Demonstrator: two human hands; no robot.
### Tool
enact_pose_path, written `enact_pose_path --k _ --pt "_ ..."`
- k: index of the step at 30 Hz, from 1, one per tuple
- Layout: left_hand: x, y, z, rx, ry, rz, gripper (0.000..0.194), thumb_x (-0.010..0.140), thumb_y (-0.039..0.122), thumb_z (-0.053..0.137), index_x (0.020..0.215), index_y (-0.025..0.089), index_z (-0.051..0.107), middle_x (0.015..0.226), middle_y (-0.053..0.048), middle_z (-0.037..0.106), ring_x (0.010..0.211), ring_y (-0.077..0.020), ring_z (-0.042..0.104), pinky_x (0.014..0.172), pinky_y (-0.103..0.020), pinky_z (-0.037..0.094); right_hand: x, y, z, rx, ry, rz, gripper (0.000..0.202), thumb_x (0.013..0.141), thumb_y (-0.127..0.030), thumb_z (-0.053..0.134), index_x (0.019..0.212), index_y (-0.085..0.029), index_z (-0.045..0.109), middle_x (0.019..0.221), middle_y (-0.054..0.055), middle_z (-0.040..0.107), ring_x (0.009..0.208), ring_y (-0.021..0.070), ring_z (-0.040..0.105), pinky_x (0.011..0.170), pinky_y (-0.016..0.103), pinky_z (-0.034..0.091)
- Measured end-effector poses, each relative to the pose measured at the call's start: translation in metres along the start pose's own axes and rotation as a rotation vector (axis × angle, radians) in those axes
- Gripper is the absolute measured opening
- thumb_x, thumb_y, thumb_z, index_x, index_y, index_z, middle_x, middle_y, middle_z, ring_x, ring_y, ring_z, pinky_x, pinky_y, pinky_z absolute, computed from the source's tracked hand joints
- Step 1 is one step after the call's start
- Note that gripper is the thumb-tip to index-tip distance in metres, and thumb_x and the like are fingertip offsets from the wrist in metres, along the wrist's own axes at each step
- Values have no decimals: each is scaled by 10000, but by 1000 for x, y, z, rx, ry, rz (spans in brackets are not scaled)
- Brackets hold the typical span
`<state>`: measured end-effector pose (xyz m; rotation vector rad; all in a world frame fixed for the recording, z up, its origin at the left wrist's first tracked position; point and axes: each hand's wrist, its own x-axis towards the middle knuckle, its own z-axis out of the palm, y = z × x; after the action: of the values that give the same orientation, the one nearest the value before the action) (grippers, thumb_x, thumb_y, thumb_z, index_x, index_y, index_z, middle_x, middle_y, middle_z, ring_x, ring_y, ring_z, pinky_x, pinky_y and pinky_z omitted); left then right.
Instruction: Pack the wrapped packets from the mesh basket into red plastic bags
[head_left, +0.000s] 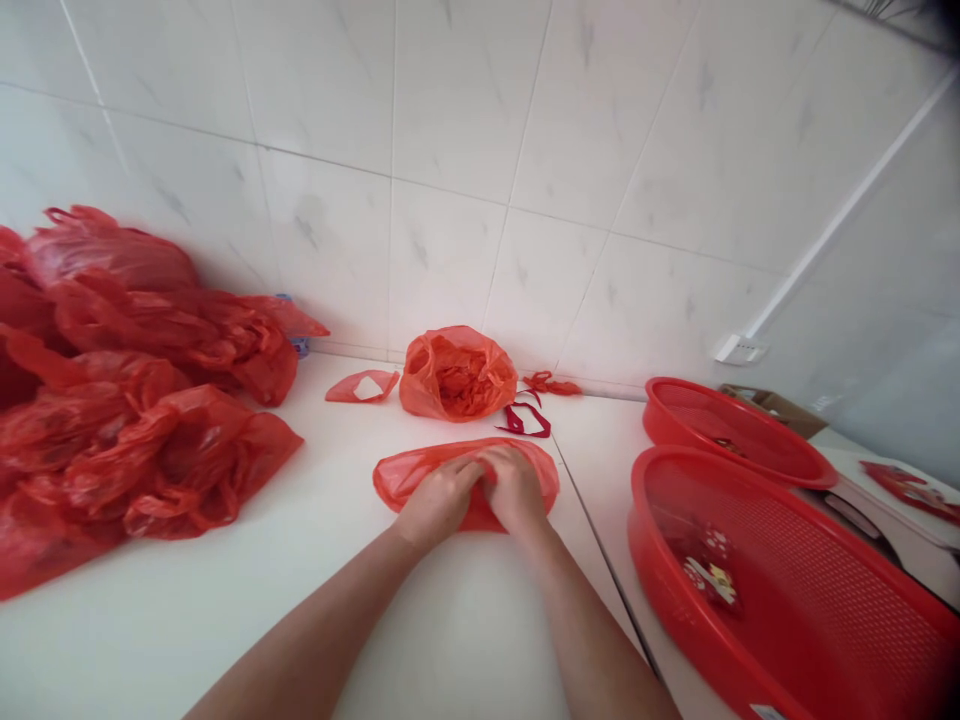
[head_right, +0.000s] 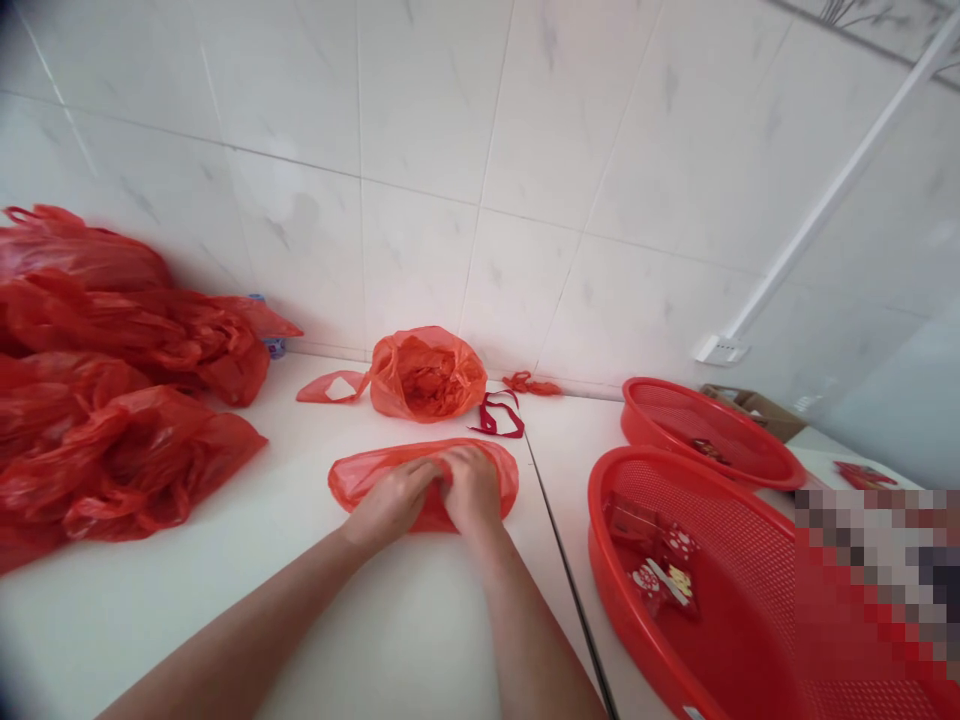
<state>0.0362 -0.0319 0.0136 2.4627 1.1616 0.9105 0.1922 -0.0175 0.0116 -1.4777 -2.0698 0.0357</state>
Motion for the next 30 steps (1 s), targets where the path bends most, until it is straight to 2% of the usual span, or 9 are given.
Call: enact_pose_path --k 4,8,11,13,17,20,24,28,30 --pt "-3 -21 4 153 -43 -129 299 757 303 579 1046 243 622 1147 -103 609 1091 -321 529 943 -517 355 1 10 -23 -188 314 325 500 739 -294 610 1224 -203 525 1243 148 479 1135 316 427 910 429 340" --pt "-2 -20 -6 367 -78 -202 353 761 460 578 1005 213 645 1109 -123 615 1074 -336 526 951 -556 310 2 28 -30 110 262 599 468 687 -325 631 1129 -193 552 995 120 573 950 293 522 769 388 378" --pt "4 -6 -9 369 -57 -108 298 879 358 425 933 175 654 1050 -125 631 972 -264 572 872 -427 398 3 34 -22 445 135 609 132 702 -335 589 712 -203 587 630 12 531 704 212 519 642 314 369" --pt "6 0 -5 311 -49 -7 307 909 292 367 1007 195 641 1110 -105 623 1033 -245 552 886 -395 396 4 33 -17 567 85 554 207 676 -370 619 589 -203 531 547 -19 490 599 165 482 562 272 352" --pt "0 -5 4 213 -166 20 318 885 355 437 1145 273 600 1267 -66 568 1209 -292 452 980 -487 324 5 36 -22 894 42 531 350 669 -540 605 685 -195 546 509 -57 450 418 84 353 412 217 266" --pt "-5 -10 1 146 -211 45 303 880 343 451 1125 270 613 1229 -55 595 1140 -254 521 945 -407 384 5 48 -35 1156 123 569 394 663 -586 593 735 -203 534 442 -117 266 364 51 188 369 195 189" --pt "-2 -1 -19 203 11 116 291 902 277 405 1100 217 608 1132 -76 631 1031 -224 571 856 -338 437 4 56 -39 1337 312 619 340 652 -499 670 738 -198 537 437 -130 221 368 44 156 359 189 128" --pt "0 2 -50 443 396 22 295 889 256 426 1134 202 580 1249 -122 550 1100 -269 513 894 -400 396 6 54 -29 1088 399 581 340 743 -537 560 729 -197 540 434 -113 262 363 56 190 368 212 133" --pt "-2 -3 -64 531 452 -100 362 844 345 516 1179 211 552 1263 -141 529 1120 -308 492 895 -434 376 7 56 -22 891 399 585 340 755 -533 519 727 -196 554 430 -102 298 370 72 233 381 227 172"
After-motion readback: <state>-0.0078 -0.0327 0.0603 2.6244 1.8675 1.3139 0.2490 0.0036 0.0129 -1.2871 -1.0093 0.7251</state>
